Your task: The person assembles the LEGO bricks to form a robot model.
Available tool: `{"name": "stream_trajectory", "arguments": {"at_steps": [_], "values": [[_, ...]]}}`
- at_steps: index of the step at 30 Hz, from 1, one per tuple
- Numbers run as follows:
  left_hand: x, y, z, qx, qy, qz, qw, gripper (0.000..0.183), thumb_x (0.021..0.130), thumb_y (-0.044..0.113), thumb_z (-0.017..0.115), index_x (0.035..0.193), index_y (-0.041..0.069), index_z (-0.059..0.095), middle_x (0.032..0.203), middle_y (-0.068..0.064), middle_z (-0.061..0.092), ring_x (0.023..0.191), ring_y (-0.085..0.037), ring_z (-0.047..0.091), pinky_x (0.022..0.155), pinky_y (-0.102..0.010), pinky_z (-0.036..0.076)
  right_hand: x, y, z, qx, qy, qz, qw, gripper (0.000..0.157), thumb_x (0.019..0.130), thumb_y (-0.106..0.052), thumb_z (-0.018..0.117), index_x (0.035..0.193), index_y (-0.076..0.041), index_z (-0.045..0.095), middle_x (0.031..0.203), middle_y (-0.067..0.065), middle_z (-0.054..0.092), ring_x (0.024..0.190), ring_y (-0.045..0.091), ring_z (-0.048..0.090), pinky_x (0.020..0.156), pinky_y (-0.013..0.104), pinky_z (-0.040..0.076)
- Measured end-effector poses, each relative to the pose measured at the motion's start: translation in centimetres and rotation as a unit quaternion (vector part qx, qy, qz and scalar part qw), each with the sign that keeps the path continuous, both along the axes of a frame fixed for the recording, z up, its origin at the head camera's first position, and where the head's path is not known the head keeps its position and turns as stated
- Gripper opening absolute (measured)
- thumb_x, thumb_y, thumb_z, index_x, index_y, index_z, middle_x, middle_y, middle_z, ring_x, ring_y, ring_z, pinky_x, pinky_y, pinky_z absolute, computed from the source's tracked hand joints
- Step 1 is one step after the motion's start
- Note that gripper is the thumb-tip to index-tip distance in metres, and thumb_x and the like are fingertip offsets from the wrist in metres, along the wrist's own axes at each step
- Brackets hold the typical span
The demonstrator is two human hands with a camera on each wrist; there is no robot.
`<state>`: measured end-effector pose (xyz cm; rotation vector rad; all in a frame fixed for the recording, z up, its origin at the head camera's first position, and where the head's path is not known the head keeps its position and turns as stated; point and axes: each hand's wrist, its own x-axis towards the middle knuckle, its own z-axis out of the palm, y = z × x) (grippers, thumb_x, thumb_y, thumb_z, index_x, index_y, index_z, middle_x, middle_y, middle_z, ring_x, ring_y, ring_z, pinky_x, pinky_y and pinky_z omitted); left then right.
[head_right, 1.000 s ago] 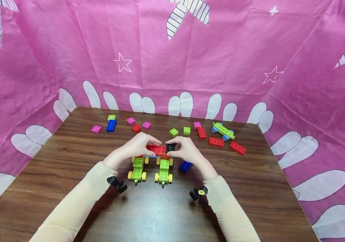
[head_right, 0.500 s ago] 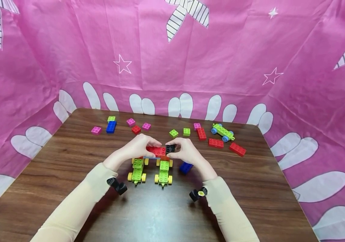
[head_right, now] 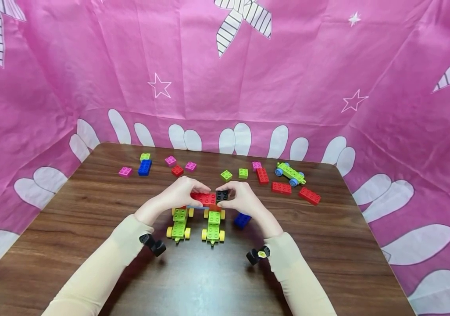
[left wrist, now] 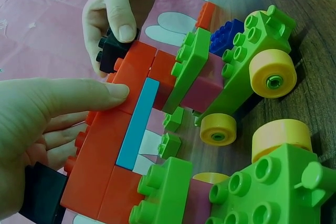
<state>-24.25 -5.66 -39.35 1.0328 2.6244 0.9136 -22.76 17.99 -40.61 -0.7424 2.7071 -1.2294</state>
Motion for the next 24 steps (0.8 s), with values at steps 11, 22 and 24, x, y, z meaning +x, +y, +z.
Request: {"name": "stream_trajectory", "arguments": {"at_steps": [11,22,24], "values": [[-0.01,-0.07,0.03,-0.001,0.005,-0.003,1.0,0.043,0.079,0.013,0.08,0.119,0.005,0.068,0.114,-0.006,0.071,0.107,-0.018,0.065,0.093,-0.034,0.052,-0.14,0.16,-0.32,-0.012,0.005,0.004,1.0,0.039,0.077,-0.014,0.08,0.114,-0.005,0.069,0.1,0.008,0.069,0.082,0.02,0.06,0.073,0.03,0.056],[-0.02,-0.08,-0.05,-0.006,0.015,-0.008,0.9998,0.043,0.079,0.013,0.079,0.12,0.006,0.067,0.115,-0.005,0.07,0.107,-0.017,0.065,0.092,-0.034,0.052,-0.15,0.35,-0.79,-0.02,0.026,0.019,0.999,0.038,0.078,-0.011,0.079,0.114,-0.003,0.068,0.105,0.009,0.068,0.089,0.022,0.061,0.077,0.036,0.057],[0.01,-0.1,-0.04,-0.008,0.013,-0.009,0.9999,0.044,0.079,0.013,0.079,0.121,0.006,0.067,0.115,-0.005,0.07,0.107,-0.017,0.065,0.092,-0.034,0.052,-0.13,0.36,-0.81,-0.02,0.031,0.024,0.999,0.038,0.078,-0.012,0.079,0.114,-0.003,0.068,0.105,0.009,0.068,0.09,0.022,0.061,0.078,0.034,0.057]]}}
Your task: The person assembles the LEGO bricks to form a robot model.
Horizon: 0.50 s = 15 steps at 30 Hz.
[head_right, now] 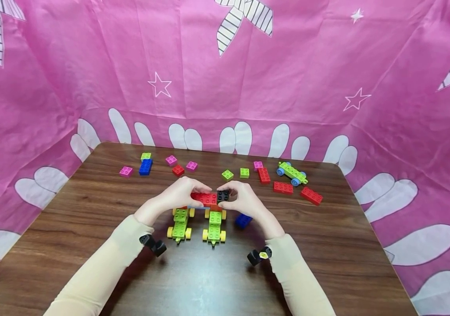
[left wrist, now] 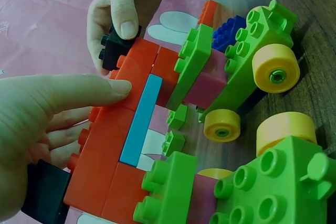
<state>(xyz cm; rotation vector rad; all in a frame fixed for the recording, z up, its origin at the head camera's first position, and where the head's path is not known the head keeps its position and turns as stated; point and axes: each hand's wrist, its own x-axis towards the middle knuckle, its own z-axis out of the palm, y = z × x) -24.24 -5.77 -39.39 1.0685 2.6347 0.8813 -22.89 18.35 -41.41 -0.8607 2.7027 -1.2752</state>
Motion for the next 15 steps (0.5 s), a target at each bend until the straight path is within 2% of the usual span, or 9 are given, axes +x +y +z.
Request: {"name": "stream_trajectory", "arguments": {"at_steps": [8,11,15], "values": [[-0.08,0.03,0.35,-0.014,-0.015,-0.014,0.9997,0.047,0.081,0.012,0.078,0.125,0.003,0.064,0.119,-0.007,0.069,0.11,-0.02,0.064,0.095,-0.035,0.051,-0.32,0.33,-0.16,0.008,0.017,0.025,1.0,0.041,0.078,-0.014,0.08,0.115,-0.004,0.067,0.107,0.007,0.068,0.094,0.02,0.06,0.08,0.03,0.055],[-0.1,0.02,0.57,-0.026,-0.011,-0.022,0.9994,0.048,0.082,0.015,0.077,0.126,0.004,0.063,0.12,-0.007,0.068,0.11,-0.02,0.064,0.095,-0.036,0.051,-0.45,0.5,-0.23,0.005,0.021,0.036,0.999,0.04,0.079,-0.015,0.079,0.115,-0.003,0.067,0.108,0.007,0.068,0.096,0.02,0.06,0.083,0.034,0.056],[-0.2,-0.27,0.91,-0.018,-0.011,-0.025,0.9995,0.046,0.084,0.019,0.075,0.126,0.004,0.063,0.121,-0.009,0.068,0.111,-0.02,0.064,0.096,-0.036,0.051,-0.57,0.6,-0.23,-0.007,0.021,0.045,0.999,0.036,0.082,-0.015,0.077,0.115,-0.005,0.067,0.111,0.006,0.068,0.101,0.02,0.061,0.089,0.039,0.054]]}}
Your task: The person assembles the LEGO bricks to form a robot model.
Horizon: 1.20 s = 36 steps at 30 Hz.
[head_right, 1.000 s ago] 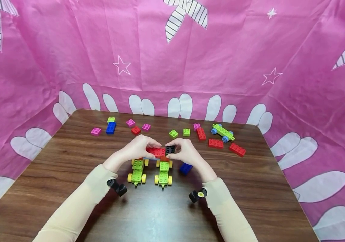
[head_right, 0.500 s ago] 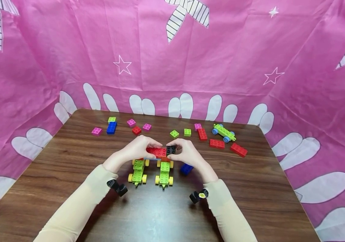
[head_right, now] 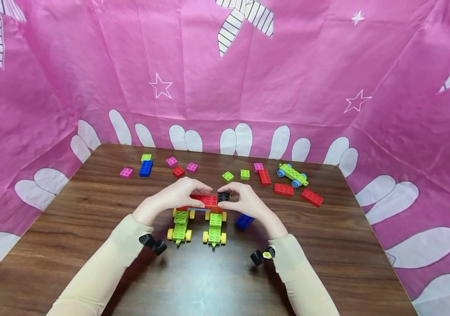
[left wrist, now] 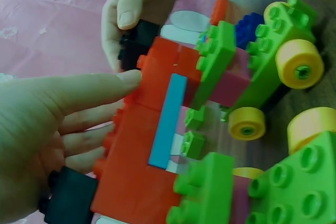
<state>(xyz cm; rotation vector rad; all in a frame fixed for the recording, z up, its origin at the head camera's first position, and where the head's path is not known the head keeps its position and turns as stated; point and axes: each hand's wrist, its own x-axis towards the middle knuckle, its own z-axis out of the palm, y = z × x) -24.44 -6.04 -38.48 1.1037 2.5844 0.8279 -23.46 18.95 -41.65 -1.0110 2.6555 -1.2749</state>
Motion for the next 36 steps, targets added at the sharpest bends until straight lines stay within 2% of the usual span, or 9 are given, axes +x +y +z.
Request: {"name": "stream_trajectory", "arguments": {"at_steps": [3,6,10,13,15,22,25,28,36], "values": [[-0.1,-0.5,0.2,0.023,-0.002,0.005,0.9997,0.043,0.086,0.02,0.073,0.125,0.004,0.063,0.121,-0.011,0.067,0.112,-0.022,0.064,0.097,-0.037,0.05,-0.2,0.2,-0.1,-0.018,0.005,0.002,1.0,0.032,0.085,-0.014,0.074,0.115,-0.008,0.067,0.111,0.007,0.069,0.103,0.018,0.061,0.092,0.035,0.053],[-0.3,-1.1,0.3,0.047,0.003,0.011,0.9988,0.042,0.088,0.022,0.071,0.125,0.005,0.063,0.12,-0.011,0.068,0.112,-0.021,0.064,0.097,-0.037,0.05,0.4,0.1,1.1,-0.04,-0.001,-0.01,0.999,0.026,0.087,-0.008,0.07,0.113,-0.003,0.067,0.11,0.015,0.068,0.101,0.023,0.063,0.09,0.034,0.052],[-0.4,-2.0,-0.2,0.1,0.012,0.02,0.9948,0.038,0.088,0.021,0.071,0.123,0.006,0.065,0.116,-0.007,0.07,0.108,-0.019,0.065,0.094,-0.037,0.052,1.3,-0.3,2.9,-0.065,-0.009,-0.045,0.997,0.021,0.088,-0.001,0.066,0.109,0.004,0.067,0.105,0.02,0.068,0.098,0.022,0.064,0.087,0.032,0.053],[-0.3,-2.6,-0.9,0.145,0.027,0.026,0.9888,0.033,0.089,0.019,0.07,0.12,0.006,0.067,0.113,-0.006,0.071,0.105,-0.018,0.066,0.092,-0.038,0.053,1.1,-0.2,3.0,-0.082,-0.013,-0.062,0.995,0.019,0.089,-0.002,0.066,0.107,0.005,0.067,0.104,0.018,0.069,0.095,0.013,0.064,0.085,0.028,0.053],[-0.1,-3.0,-1.2,0.164,0.033,0.033,0.9853,0.032,0.089,0.018,0.07,0.119,0.007,0.067,0.112,-0.006,0.071,0.103,-0.018,0.066,0.091,-0.038,0.053,0.7,-0.2,2.8,-0.089,-0.017,-0.065,0.994,0.019,0.089,-0.002,0.066,0.106,0.007,0.067,0.104,0.02,0.068,0.093,0.011,0.064,0.084,0.027,0.054],[0.6,-3.9,-2.3,0.197,0.024,0.043,0.9791,0.039,0.084,0.018,0.075,0.12,0.006,0.066,0.112,-0.007,0.071,0.104,-0.019,0.066,0.092,-0.039,0.052,-2.5,1.1,-0.9,-0.097,-0.014,-0.077,0.992,0.02,0.088,-0.003,0.068,0.107,0.003,0.068,0.106,0.019,0.069,0.091,0.008,0.064,0.08,0.021,0.054],[0.7,-4.1,-2.7,0.208,0.012,0.046,0.977,0.043,0.081,0.017,0.078,0.121,0.005,0.065,0.113,-0.011,0.07,0.105,-0.022,0.066,0.095,-0.042,0.051,-3.3,1.5,-1.5,-0.091,-0.009,-0.079,0.993,0.021,0.087,-0.007,0.071,0.106,0.002,0.069,0.105,0.016,0.07,0.09,0.005,0.064,0.079,0.02,0.054],[0.7,-4.2,-3.1,0.208,0.0,0.047,0.9769,0.046,0.08,0.018,0.079,0.122,0.005,0.065,0.114,-0.011,0.07,0.106,-0.024,0.065,0.096,-0.044,0.049,-4.1,1.9,-1.8,-0.078,-0.002,-0.077,0.994,0.025,0.086,-0.011,0.072,0.107,0.002,0.068,0.104,0.015,0.07,0.09,0.009,0.066,0.078,0.02,0.054],[0.7,-4.2,-3.5,0.185,-0.006,0.051,0.9813,0.048,0.078,0.015,0.081,0.123,0.006,0.064,0.113,-0.006,0.071,0.105,-0.02,0.065,0.097,-0.042,0.049,-5.9,2.1,-2.5,-0.052,-0.016,-0.079,0.995,0.032,0.084,-0.012,0.074,0.111,0.004,0.066,0.106,0.018,0.069,0.099,0.03,0.066,0.088,0.042,0.053]]}}
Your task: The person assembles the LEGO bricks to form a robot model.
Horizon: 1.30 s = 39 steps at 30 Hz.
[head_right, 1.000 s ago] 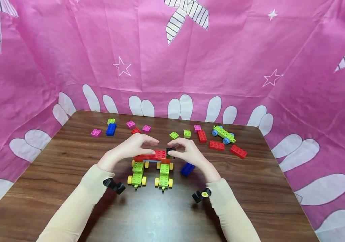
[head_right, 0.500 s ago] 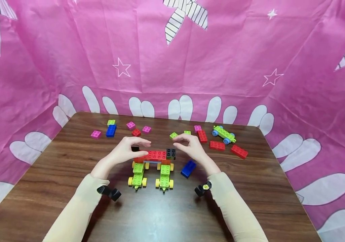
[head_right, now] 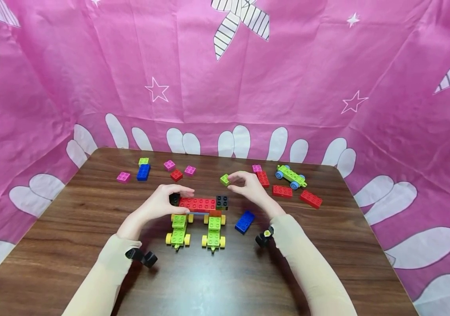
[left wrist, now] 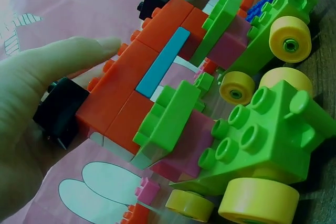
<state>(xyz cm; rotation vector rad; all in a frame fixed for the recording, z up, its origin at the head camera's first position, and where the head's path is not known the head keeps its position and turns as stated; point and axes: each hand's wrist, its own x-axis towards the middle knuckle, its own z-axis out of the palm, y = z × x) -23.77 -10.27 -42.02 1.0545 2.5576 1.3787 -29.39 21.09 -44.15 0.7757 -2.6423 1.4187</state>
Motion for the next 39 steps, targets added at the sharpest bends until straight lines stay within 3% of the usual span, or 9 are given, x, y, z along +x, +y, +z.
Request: {"name": "stream_trajectory", "arguments": {"at_steps": [9,22,39], "values": [[-0.4,-0.4,0.0,-0.018,0.03,0.005,0.9994,0.047,0.077,0.013,0.081,0.121,0.003,0.065,0.111,-0.007,0.071,0.102,-0.02,0.066,0.096,-0.043,0.049,-2.7,-0.8,-0.4,0.071,-0.001,0.008,0.997,0.037,0.084,-0.011,0.074,0.117,0.002,0.064,0.116,0.018,0.066,0.112,0.035,0.059,0.098,0.054,0.045],[-0.6,-0.3,0.2,-0.053,0.032,0.002,0.9981,0.044,0.079,0.018,0.079,0.12,0.006,0.067,0.111,-0.007,0.071,0.106,-0.024,0.065,0.094,-0.042,0.05,-5.1,-0.9,-0.7,0.163,-0.043,0.022,0.986,0.052,0.084,-0.013,0.073,0.131,0.0,0.056,0.133,0.016,0.057,0.125,0.034,0.051,0.104,0.051,0.041],[-0.5,-0.4,-0.2,-0.055,0.024,0.003,0.9982,0.043,0.081,0.017,0.078,0.12,0.006,0.067,0.114,-0.007,0.07,0.107,-0.021,0.064,0.095,-0.041,0.05,-6.4,-1.4,-1.9,0.197,-0.077,0.045,0.976,0.05,0.084,-0.006,0.071,0.132,-0.001,0.056,0.131,0.016,0.059,0.112,0.03,0.058,0.097,0.047,0.048]]}}
